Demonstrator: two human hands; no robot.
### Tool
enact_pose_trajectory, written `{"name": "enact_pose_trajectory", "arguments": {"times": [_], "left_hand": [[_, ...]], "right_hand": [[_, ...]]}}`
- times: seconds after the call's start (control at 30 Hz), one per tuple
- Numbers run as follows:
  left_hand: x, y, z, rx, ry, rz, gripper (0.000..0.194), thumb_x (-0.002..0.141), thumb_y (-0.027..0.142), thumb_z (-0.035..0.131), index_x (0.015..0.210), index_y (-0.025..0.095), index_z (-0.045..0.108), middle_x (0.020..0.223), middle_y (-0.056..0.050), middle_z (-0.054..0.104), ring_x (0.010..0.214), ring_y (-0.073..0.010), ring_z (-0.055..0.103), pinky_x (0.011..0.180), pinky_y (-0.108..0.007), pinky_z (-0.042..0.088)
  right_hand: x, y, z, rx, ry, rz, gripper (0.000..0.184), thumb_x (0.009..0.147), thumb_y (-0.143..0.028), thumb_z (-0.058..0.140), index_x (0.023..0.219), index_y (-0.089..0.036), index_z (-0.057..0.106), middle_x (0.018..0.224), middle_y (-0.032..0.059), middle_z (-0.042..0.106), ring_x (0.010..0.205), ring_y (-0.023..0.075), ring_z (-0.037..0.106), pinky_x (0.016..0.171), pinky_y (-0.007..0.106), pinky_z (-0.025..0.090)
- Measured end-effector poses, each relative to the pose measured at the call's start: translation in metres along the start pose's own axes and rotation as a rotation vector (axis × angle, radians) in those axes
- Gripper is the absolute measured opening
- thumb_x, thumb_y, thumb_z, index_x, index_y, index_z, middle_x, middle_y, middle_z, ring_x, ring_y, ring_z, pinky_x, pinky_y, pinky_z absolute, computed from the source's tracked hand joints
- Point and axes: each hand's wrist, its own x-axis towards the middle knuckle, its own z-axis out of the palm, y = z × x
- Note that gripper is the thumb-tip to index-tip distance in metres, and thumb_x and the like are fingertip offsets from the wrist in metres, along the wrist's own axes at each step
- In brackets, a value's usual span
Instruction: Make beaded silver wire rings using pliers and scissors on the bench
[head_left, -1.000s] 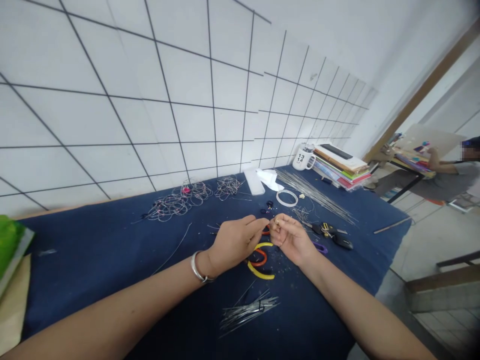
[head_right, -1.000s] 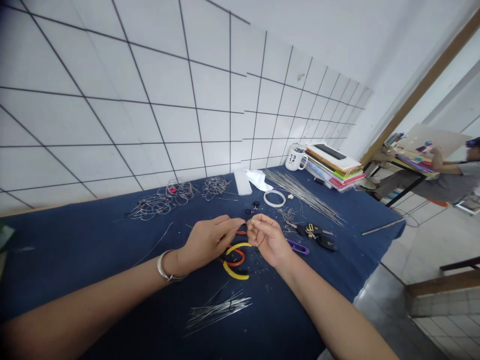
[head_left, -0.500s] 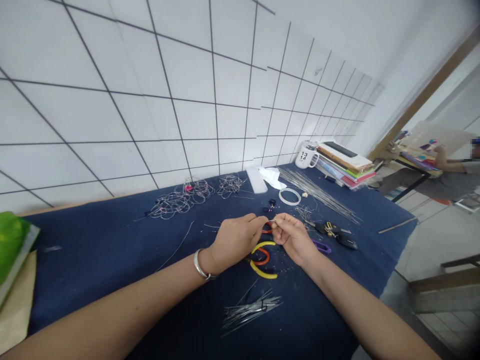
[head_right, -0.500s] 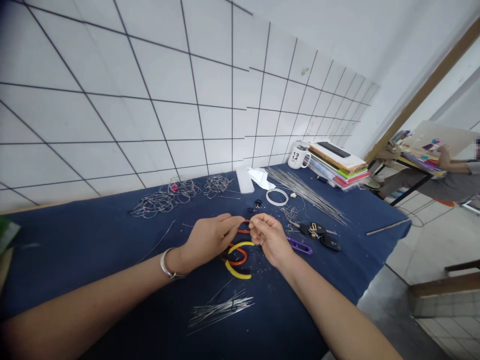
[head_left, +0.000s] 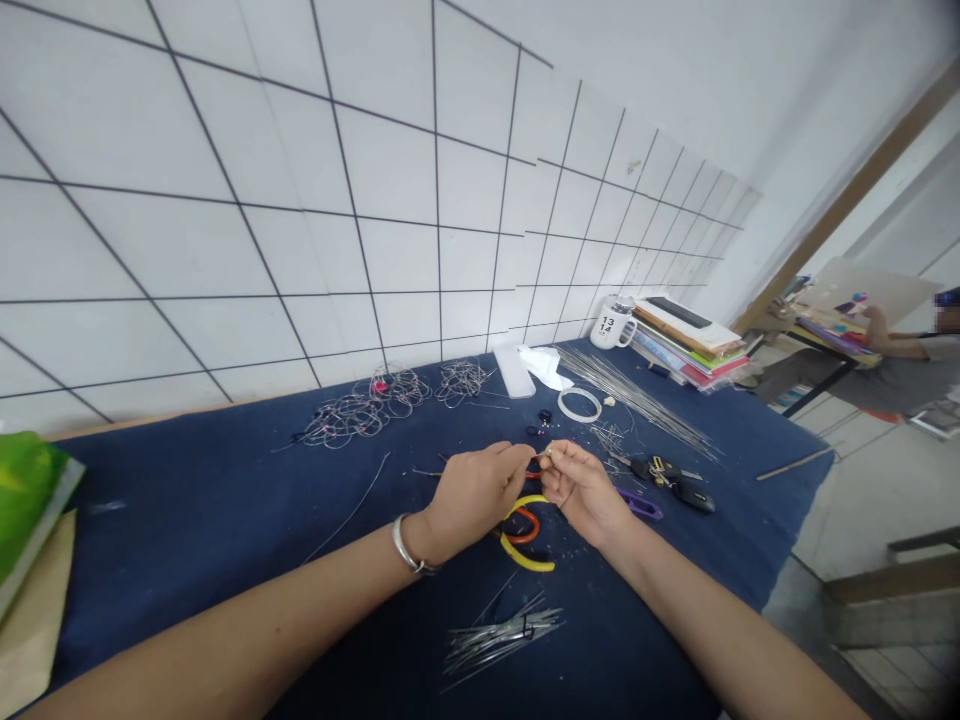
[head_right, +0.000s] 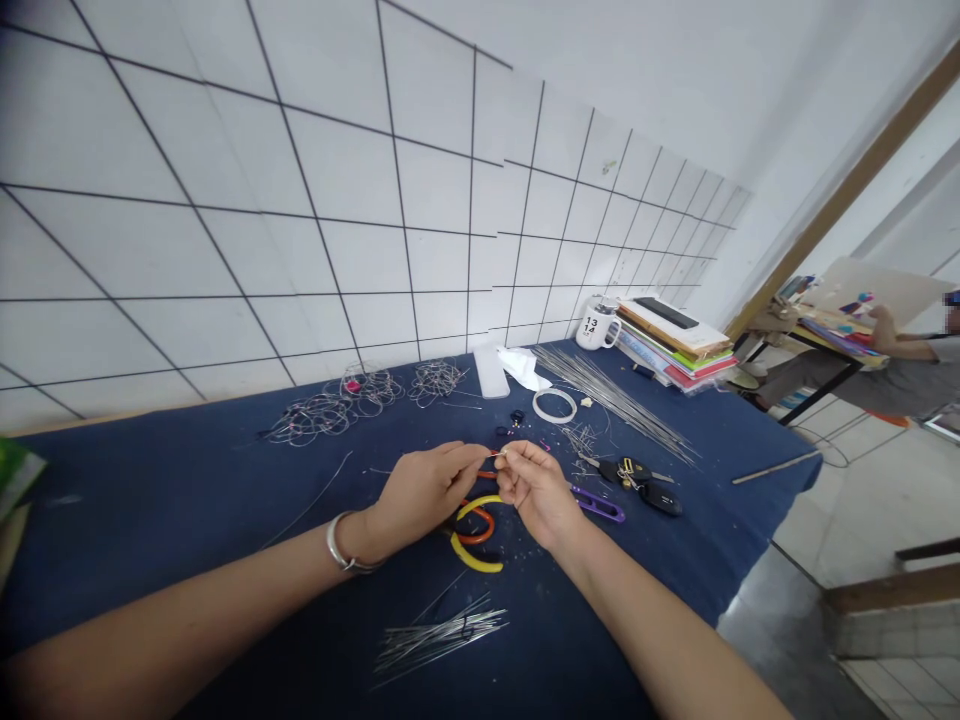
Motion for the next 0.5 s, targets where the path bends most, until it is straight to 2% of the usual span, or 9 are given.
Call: {"name": "enact_pose_trajectory", "arguments": {"times": [0.1, 0.3, 0.43, 0.5], "left_hand": [[-0.0008, 0.0000, -0.0014, 0.076, 0.001, 0.049, 0.021, 0.086, 0.022, 0.034, 0.081, 0.019, 0.054, 0.067, 0.000, 0.054, 0.058, -0.0109, 0.050, 0.049, -0.020, 0.031], [-0.0016, 0.0000, -0.0065, 0.178, -0.010, 0.245, 0.013, 0.084, 0.020, 0.039, 0.086, 0.018, 0.051, 0.070, -0.002, 0.054, 0.061, -0.0131, 0.052, 0.049, -0.022, 0.032], [-0.0010, -0.0007, -0.0056, 0.180, -0.009, 0.196, 0.016, 0.085, 0.021, 0.036, 0.083, 0.019, 0.052, 0.068, -0.001, 0.053, 0.057, -0.0125, 0.050, 0.045, -0.022, 0.029], [-0.0005, -0.0029, -0.0046, 0.171, -0.016, 0.167, 0.018, 0.085, 0.021, 0.035, 0.083, 0.019, 0.053, 0.066, 0.000, 0.053, 0.055, -0.0120, 0.049, 0.044, -0.022, 0.026]], "right_hand": [[-0.0003, 0.0009, 0.0008, -0.036, 0.013, -0.023, 0.010, 0.076, -0.026, 0.057, 0.079, -0.017, 0.054, 0.073, -0.0006, 0.055, 0.049, 0.0050, 0.042, 0.044, 0.019, 0.029], [-0.0004, 0.0056, 0.0000, -0.184, 0.053, -0.089, 0.013, 0.078, -0.028, 0.052, 0.072, -0.016, 0.053, 0.063, -0.0016, 0.052, 0.044, 0.0047, 0.039, 0.041, 0.018, 0.024], [0.0011, 0.0074, -0.0020, -0.242, 0.065, -0.089, 0.014, 0.078, -0.030, 0.051, 0.073, -0.017, 0.053, 0.063, -0.0023, 0.050, 0.044, 0.0048, 0.038, 0.040, 0.018, 0.024], [0.0026, 0.0048, -0.0039, -0.348, 0.085, -0.084, 0.017, 0.078, -0.033, 0.051, 0.074, -0.017, 0.053, 0.061, -0.0025, 0.050, 0.043, 0.0050, 0.037, 0.040, 0.019, 0.025]]}}
